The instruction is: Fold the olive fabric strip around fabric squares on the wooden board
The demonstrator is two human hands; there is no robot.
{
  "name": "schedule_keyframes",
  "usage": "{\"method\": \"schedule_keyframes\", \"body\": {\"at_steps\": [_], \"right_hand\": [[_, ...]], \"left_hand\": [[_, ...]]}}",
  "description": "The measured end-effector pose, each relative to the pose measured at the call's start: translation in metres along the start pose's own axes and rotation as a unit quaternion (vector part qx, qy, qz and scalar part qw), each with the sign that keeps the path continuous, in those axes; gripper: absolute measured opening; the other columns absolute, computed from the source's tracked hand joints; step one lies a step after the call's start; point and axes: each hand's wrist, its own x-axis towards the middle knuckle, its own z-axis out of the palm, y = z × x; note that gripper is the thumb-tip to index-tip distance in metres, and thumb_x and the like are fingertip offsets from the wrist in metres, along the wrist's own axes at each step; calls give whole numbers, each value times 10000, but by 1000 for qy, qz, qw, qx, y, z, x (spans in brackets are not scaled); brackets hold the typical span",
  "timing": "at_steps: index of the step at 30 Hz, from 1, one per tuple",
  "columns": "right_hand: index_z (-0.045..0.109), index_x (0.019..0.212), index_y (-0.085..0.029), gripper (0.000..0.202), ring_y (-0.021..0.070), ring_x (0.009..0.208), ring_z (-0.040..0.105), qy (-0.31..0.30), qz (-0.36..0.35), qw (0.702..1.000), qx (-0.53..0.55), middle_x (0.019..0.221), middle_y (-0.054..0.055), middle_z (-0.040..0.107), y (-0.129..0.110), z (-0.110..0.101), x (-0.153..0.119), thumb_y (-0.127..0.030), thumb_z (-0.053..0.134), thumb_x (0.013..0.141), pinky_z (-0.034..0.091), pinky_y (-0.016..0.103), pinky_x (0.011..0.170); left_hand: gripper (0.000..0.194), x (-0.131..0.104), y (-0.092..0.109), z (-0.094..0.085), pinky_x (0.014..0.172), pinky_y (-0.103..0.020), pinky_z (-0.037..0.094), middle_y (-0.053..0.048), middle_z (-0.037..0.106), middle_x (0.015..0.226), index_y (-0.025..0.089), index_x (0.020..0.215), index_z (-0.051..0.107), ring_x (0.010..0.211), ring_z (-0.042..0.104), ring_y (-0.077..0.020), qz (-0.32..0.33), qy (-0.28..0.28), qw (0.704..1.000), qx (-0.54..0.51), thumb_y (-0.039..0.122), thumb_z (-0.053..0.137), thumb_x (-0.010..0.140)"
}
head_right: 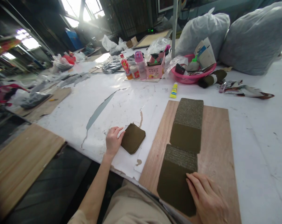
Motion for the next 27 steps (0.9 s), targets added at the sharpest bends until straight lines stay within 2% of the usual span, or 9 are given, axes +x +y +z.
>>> {"method": "schedule_keyframes", "body": {"at_steps": [2, 5, 10, 13, 16, 18, 22, 25, 27], "right_hand": [[649, 1080, -245, 355, 230, 950, 657, 0, -10, 1000, 9, 1031, 34, 710, -2, 2, -1, -387, 334, 999, 478, 393, 880], [639, 1099, -261, 324, 244, 950, 646, -4, 29, 999, 18, 1040, 40, 693, -9, 3, -3, -393, 363, 993, 481, 422, 882], [621, 1120, -313, 228, 261, 1022, 612, -35, 114, 992, 36, 1088, 53, 668, -30, -4, -1, -296, 444, 976, 486, 440, 908], [646, 1046, -262, 165, 231, 974, 608, 4, 115, 993, 19, 1035, 42, 675, -39, -5, 1, -261, 504, 962, 500, 404, 871], [649, 1024, -218, 145, 207, 986, 588, -5, 128, 992, 14, 1034, 47, 662, -42, -6, -1, -234, 519, 962, 491, 371, 884], [652, 1010, -207, 136, 203, 983, 574, -12, 143, 990, 12, 1026, 56, 648, -44, -8, -1, -230, 528, 959, 487, 359, 880], [654, 1020, -201, 123, 219, 975, 556, -15, 152, 988, 15, 1020, 65, 639, -51, -12, 9, -234, 570, 936, 477, 375, 875], [656, 1029, -201, 129, 225, 972, 552, -27, 147, 988, 31, 1012, 64, 642, -55, -9, 23, -230, 600, 917, 469, 379, 867], [660, 1018, -197, 127, 231, 964, 548, -39, 150, 988, 28, 1000, 63, 643, -56, -5, 31, -224, 626, 898, 464, 379, 853]], "left_hand": [[251, -3, 4, -1, 907, -408, 485, -121, 649, 1083, 172, 1138, 647, 1062, 598, -261, 45, -28, 998, 17, 287, 565, 931], [334, -9, 6, 5, 979, -433, 464, -132, 634, 1241, 188, 1261, 581, 1202, 569, -288, 98, -83, 991, 27, 301, 532, 951], [434, -14, 0, 12, 1032, -512, 425, -164, 534, 1400, 157, 1373, 480, 1304, 491, -344, 98, -124, 987, -4, 352, 442, 986], [486, -10, -6, 14, 1082, -559, 362, -197, 464, 1456, 125, 1415, 428, 1364, 411, -366, 101, -161, 981, -38, 354, 425, 986], [517, -5, -11, 15, 1127, -522, 328, -182, 434, 1478, 133, 1433, 401, 1399, 361, -338, 106, -206, 973, -21, 374, 417, 975], [522, -2, -12, 11, 1126, -503, 343, -176, 444, 1458, 140, 1412, 425, 1389, 370, -331, 106, -200, 974, -30, 395, 443, 958], [498, -2, 0, -8, 1136, -542, 325, -167, 437, 1430, 157, 1354, 492, 1390, 341, -351, 100, -110, 988, -40, 393, 547, 919], [365, -10, 27, -21, 1133, -522, 356, -124, 515, 1335, 193, 1270, 564, 1352, 393, -310, 113, -70, 987, -92, 313, 564, 926], [257, -20, 52, -24, 1089, -476, 419, -98, 595, 1197, 226, 1184, 613, 1274, 475, -266, 141, -87, 972, -167, 262, 548, 938]]}}
